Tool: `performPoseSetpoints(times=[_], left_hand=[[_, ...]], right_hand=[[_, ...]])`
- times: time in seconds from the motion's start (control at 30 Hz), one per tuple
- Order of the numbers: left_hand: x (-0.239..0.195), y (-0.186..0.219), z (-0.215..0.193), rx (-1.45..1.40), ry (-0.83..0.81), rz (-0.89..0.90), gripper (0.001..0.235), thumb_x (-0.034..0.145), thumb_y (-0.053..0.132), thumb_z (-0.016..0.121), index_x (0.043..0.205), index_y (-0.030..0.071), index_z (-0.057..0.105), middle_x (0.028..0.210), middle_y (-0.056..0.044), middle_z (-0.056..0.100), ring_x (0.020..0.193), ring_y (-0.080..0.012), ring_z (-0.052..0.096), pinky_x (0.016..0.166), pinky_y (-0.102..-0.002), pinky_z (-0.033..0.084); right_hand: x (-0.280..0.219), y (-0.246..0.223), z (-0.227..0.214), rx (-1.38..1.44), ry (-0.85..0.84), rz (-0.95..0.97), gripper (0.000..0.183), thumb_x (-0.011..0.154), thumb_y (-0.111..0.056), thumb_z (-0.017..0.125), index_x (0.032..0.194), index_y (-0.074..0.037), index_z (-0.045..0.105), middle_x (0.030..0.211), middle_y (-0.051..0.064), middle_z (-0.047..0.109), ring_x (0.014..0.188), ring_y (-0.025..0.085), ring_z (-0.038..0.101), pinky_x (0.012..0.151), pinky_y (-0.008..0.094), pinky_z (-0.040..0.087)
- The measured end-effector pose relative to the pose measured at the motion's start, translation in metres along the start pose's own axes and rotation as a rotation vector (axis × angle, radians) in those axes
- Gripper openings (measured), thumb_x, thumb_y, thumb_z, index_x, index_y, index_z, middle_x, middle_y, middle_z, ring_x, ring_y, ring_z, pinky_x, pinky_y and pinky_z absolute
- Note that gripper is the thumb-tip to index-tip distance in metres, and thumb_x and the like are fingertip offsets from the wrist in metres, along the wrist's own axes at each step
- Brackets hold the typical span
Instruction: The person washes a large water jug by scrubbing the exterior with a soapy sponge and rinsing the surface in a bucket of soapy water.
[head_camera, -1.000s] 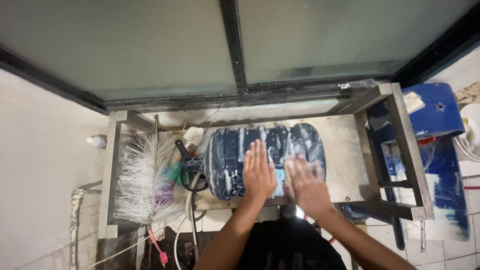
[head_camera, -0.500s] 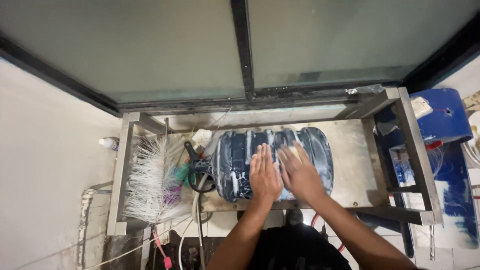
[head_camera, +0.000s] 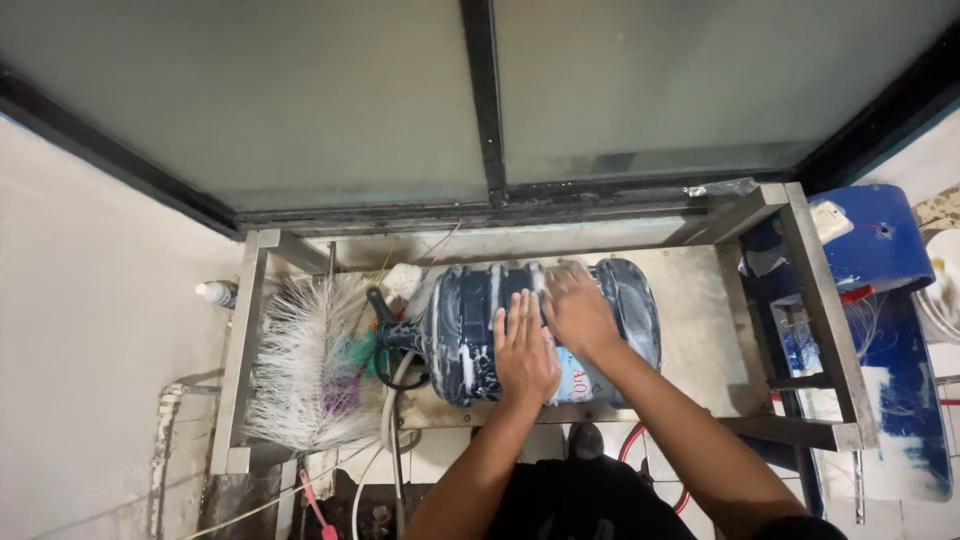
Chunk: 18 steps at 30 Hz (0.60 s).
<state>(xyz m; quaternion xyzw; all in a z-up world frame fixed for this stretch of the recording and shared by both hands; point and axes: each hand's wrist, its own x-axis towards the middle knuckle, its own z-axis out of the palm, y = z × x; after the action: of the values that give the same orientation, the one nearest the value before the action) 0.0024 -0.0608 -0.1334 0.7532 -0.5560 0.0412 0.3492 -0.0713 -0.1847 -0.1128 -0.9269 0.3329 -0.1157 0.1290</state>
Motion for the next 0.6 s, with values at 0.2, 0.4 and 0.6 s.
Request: performPoseSetpoints(times=[0.2,0.4,0.6], left_hand=[[0.003,-0.005,0.004,-0.027,-0.041,-0.006,0.055,0.102,0.018,0.044,0.15,-0.009,0.044,0.156,-0.026,0.047,0.152,-0.0365,0.037,0.127,-0.053,0.018],[-0.005,-0.003,0.001,-0.004,-0.05,0.004,0.057,0.1,0.017,0.044,0.15,-0.01,0.043,0.156,-0.026,0.047,0.152,-0.0367,0.037,0.126,-0.053,0.017],[-0.005,-0.002,-0.001,-0.044,0.0,-0.017,0.055,0.099,0.014,0.046,0.15,-0.006,0.045,0.156,-0.023,0.05,0.152,-0.0344,0.039,0.126,-0.051,0.02]], right_hand=[[-0.081,-0.003,-0.034,-0.044,0.049,-0.268,0.063,0.074,-0.02,0.062,0.135,-0.002,0.06,0.143,0.018,0.057,0.138,0.043,0.043,0.11,0.051,0.038],[-0.004,0.012,-0.016,0.049,-0.048,0.232,0.045,0.1,-0.031,0.049,0.137,-0.008,0.062,0.143,0.016,0.057,0.131,0.036,0.053,0.108,0.047,0.046],[-0.023,-0.001,0.012,0.079,0.215,-0.024,0.042,0.094,-0.022,0.057,0.13,-0.002,0.064,0.138,0.015,0.062,0.135,0.04,0.051,0.111,0.048,0.044]])
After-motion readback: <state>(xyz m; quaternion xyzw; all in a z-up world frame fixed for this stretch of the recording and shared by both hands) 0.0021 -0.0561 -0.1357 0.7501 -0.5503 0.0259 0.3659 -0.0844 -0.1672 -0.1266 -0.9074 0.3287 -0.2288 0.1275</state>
